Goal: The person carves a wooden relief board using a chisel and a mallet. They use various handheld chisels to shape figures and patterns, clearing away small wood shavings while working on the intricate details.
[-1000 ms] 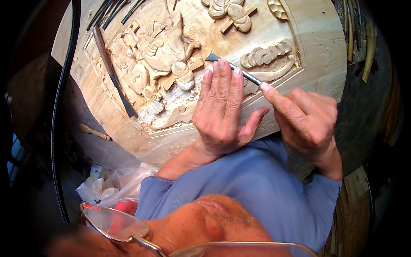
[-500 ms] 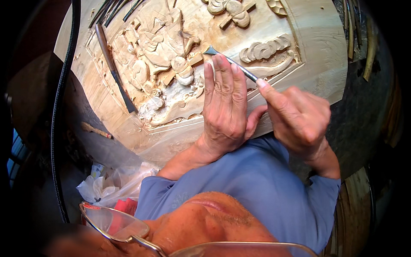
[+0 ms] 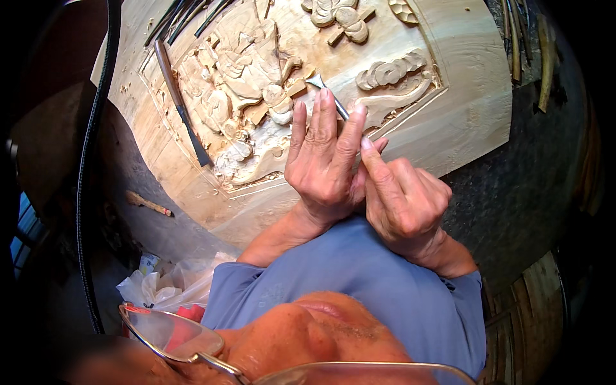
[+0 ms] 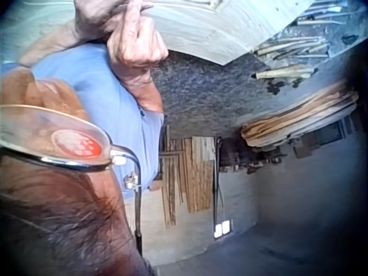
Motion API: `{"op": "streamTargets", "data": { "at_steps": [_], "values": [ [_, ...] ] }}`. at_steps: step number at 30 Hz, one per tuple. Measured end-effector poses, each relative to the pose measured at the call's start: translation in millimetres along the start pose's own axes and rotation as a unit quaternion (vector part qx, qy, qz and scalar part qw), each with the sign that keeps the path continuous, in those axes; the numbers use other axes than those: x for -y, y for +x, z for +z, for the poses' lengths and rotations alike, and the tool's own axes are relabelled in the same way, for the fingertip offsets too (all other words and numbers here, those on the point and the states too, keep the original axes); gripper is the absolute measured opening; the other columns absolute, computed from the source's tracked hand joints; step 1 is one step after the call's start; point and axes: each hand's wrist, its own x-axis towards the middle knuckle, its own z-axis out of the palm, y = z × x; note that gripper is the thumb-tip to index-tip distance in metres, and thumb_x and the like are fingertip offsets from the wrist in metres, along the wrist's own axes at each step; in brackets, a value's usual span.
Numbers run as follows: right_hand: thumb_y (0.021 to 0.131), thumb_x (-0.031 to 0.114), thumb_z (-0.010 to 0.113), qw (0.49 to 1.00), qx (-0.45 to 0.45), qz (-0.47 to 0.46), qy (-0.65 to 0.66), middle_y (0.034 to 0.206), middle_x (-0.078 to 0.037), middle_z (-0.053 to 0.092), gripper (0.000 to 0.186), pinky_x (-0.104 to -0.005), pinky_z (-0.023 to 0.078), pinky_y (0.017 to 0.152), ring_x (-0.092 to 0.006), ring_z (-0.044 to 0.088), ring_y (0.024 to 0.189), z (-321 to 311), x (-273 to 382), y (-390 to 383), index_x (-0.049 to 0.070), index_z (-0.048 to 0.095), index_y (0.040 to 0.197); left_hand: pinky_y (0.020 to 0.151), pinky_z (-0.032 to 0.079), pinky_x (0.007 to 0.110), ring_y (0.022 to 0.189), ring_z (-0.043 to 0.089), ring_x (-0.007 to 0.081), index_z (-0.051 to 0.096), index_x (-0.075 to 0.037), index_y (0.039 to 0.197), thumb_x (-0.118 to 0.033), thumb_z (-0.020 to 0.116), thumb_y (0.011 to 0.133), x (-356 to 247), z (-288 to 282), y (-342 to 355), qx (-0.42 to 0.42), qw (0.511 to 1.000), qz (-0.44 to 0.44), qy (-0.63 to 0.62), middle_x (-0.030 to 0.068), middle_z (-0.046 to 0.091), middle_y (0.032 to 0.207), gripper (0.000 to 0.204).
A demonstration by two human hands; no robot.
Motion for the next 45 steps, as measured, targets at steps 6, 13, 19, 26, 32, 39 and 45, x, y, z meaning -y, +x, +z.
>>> {"op": "streamTargets", "data": {
  "at_steps": [6, 13, 19, 26, 32, 39, 45],
  "values": [
    [0.081, -0.007, 0.079, 1.0, 0.009, 0.01, -0.02, 0.068, -0.004, 0.05, 0.044, -0.0341, 0.043, 0.048, -0.0191, 0.052, 0.05, 2.1, 11.1, 1.7, -0.001, 0.081, 0.125, 0.121, 0.045, 0.061, 0.136, 0.068, 0.0449, 0.081, -0.002, 0.123, -0.018, 0.088, 0.088, 4.2, 1.1, -1.2, -0.015, 0.999, -0.016, -0.031, 0.0369, 0.067, 0.141, 0.039],
    [0.081, -0.009, 0.079, 1.0, 0.01, 0.019, -0.018, 0.068, -0.005, 0.054, 0.044, -0.0338, 0.043, 0.048, -0.0191, 0.052, 0.05, 1.1, 14.8, 9.0, -0.002, 0.081, 0.124, 0.122, 0.044, 0.063, 0.136, 0.067, 0.0451, 0.081, -0.001, 0.12, -0.015, 0.087, 0.089, 3.8, 2.2, 2.7, -0.021, 0.997, -0.035, -0.063, 0.0375, 0.066, 0.142, 0.035],
    [0.08, -0.01, 0.079, 0.999, 0.025, 0.013, -0.031, 0.069, -0.005, 0.056, 0.045, -0.0335, 0.044, 0.049, -0.0196, 0.054, 0.051, 2.6, 12.0, 12.4, -0.002, 0.081, 0.124, 0.122, 0.043, 0.063, 0.137, 0.067, 0.0456, 0.081, -0.001, 0.122, -0.014, 0.086, 0.089, 7.7, 6.2, 3.4, -0.023, 0.997, -0.038, -0.07, 0.0373, 0.065, 0.144, 0.035],
    [0.081, -0.009, 0.08, 1.0, 0.006, 0.016, -0.021, 0.068, -0.005, 0.054, 0.044, -0.034, 0.045, 0.049, -0.0202, 0.054, 0.051, 8.3, 9.2, 7.3, -0.001, 0.081, 0.124, 0.123, 0.041, 0.064, 0.139, 0.065, 0.0458, 0.081, -0.001, 0.123, -0.01, 0.085, 0.089, 6.1, 6.1, 0.7, -0.017, 0.996, -0.043, -0.077, 0.0369, 0.064, 0.145, 0.036],
    [0.081, -0.009, 0.08, 1.0, -0.004, 0.016, -0.021, 0.068, -0.005, 0.053, 0.043, -0.035, 0.045, 0.049, -0.021, 0.054, 0.051, 8.6, 6.7, 4.5, 0.0, 0.081, 0.123, 0.124, 0.04, 0.064, 0.138, 0.065, 0.0462, 0.081, -0.001, 0.124, -0.009, 0.085, 0.088, 5.3, 7.9, 0.9, -0.015, 0.996, -0.036, -0.077, 0.037, 0.064, 0.146, 0.037],
    [0.082, -0.007, 0.08, 0.999, 0.007, 0.023, -0.026, 0.068, -0.006, 0.053, 0.041, -0.0359, 0.046, 0.049, -0.0217, 0.056, 0.051, 9.2, 3.6, -3.3, 0.001, 0.082, 0.123, 0.124, 0.04, 0.064, 0.138, 0.066, 0.0468, 0.082, -0.001, 0.122, -0.008, 0.083, 0.089, 3.8, 14.3, -7.2, -0.023, 0.997, -0.037, -0.069, 0.0366, 0.063, 0.147, 0.034],
    [0.083, -0.005, 0.08, 1.0, -0.024, 0.008, -0.014, 0.071, -0.006, 0.053, 0.042, -0.0367, 0.047, 0.05, -0.023, 0.057, 0.052, 15.0, -4.7, -2.1, 0.001, 0.081, 0.124, 0.124, 0.04, 0.065, 0.139, 0.065, 0.0466, 0.08, -0.001, 0.119, -0.007, 0.084, 0.088, 0.0, 22.0, -4.4, -0.035, 0.997, -0.042, -0.063, 0.0368, 0.061, 0.15, 0.032]
  ]
}}
